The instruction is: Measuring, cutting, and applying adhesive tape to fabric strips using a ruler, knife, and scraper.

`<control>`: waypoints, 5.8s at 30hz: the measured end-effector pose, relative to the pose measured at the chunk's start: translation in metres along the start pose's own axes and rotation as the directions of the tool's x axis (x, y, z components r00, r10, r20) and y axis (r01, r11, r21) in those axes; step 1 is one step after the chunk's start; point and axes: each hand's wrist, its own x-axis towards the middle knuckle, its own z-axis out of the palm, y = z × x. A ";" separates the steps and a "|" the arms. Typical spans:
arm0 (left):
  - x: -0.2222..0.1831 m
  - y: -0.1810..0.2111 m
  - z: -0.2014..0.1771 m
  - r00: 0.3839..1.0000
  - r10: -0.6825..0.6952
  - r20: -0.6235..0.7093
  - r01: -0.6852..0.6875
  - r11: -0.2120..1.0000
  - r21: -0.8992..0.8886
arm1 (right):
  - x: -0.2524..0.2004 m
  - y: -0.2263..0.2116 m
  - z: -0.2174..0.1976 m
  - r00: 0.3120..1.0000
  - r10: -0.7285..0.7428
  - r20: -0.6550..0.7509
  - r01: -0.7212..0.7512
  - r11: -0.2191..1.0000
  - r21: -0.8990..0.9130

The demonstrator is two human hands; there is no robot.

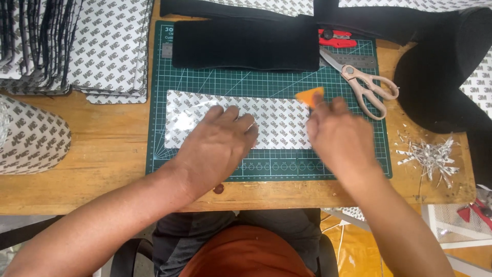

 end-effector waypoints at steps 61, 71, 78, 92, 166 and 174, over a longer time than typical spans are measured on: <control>-0.106 -0.010 0.035 0.890 -0.156 -0.429 0.003 0.941 -0.337 | -0.024 0.064 0.033 0.941 0.323 0.098 -0.325 0.789 0.522; -0.097 0.014 0.038 0.858 -0.176 -0.483 -0.002 0.938 -0.347 | -0.035 0.028 0.022 0.957 -0.049 -0.285 0.230 0.726 0.648; -0.094 0.016 0.039 0.820 -0.249 -0.516 -0.004 0.898 -0.440 | -0.016 -0.040 0.002 0.867 -0.492 -0.076 0.493 0.828 0.267; -0.096 0.015 0.038 0.835 -0.253 -0.488 0.008 0.893 -0.449 | 0.029 -0.094 -0.003 0.744 -0.648 -0.164 0.668 0.720 0.189; 0.045 0.003 0.029 0.926 0.169 -0.338 -0.215 0.971 -0.103 | -0.087 0.070 0.040 0.982 -0.183 0.047 0.181 0.982 0.048; 0.051 0.005 0.027 0.898 0.080 -0.433 -0.165 0.973 -0.162 | -0.093 0.049 0.047 0.977 0.020 -0.213 0.065 0.920 0.387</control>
